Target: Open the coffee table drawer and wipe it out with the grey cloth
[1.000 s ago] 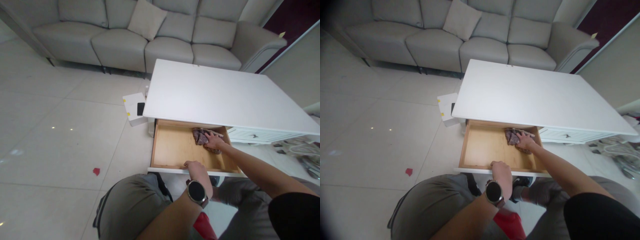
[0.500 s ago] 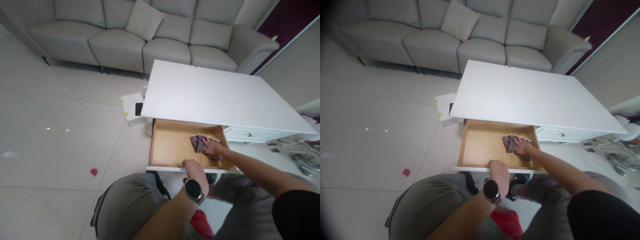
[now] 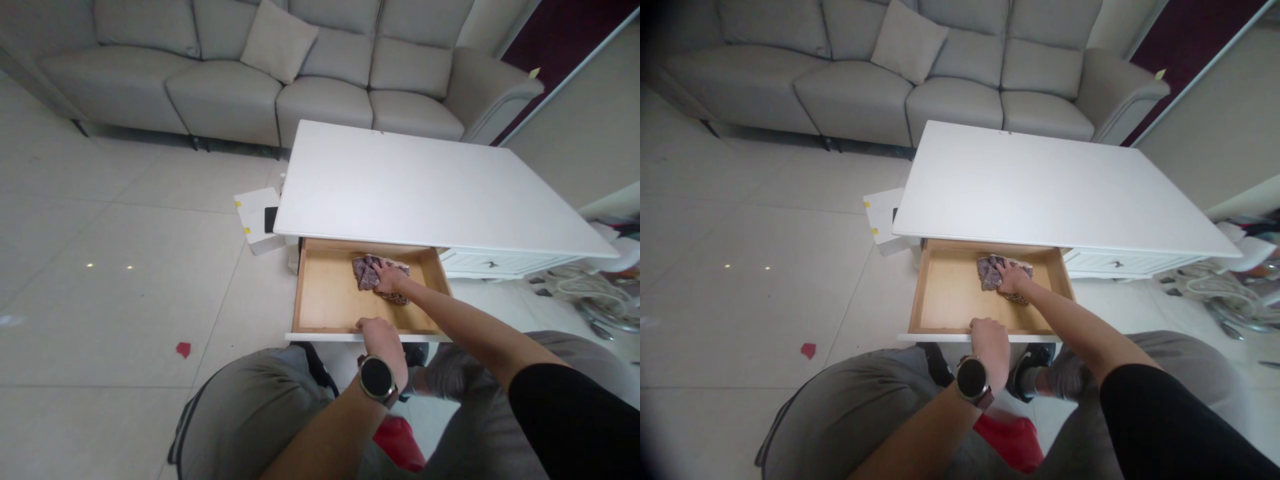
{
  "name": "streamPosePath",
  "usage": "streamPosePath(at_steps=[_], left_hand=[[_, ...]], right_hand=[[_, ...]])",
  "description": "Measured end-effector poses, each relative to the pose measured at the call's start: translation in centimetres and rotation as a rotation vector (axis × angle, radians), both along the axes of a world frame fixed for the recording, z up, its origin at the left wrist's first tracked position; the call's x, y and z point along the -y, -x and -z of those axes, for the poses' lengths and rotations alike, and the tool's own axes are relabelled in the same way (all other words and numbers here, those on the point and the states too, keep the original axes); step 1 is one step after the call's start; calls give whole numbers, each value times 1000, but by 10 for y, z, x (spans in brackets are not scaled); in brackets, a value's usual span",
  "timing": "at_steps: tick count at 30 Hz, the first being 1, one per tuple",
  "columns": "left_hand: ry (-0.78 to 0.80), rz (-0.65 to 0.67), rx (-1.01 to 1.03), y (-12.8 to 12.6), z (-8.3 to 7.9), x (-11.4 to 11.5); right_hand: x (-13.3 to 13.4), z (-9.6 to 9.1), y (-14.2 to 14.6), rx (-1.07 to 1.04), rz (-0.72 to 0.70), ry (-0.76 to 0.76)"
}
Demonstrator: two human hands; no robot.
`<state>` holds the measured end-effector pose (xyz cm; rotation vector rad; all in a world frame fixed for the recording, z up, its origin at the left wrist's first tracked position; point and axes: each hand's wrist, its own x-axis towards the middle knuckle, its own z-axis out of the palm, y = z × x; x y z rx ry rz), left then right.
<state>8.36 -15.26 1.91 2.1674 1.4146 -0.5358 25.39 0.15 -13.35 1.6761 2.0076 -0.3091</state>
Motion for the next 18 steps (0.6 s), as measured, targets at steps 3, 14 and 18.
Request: streamPosePath(at_steps=[3,14,18], left_hand=[[13,-4,-10,-1,0,-1],[-21,38,-21,3,0,12],[-25,-29,28,3,5,10]], right_hand=[[-12,-3,45,-31,-109,-2],[-25,0,212,-124,-478,-8],[-25,0,187,-185,-458,-16]])
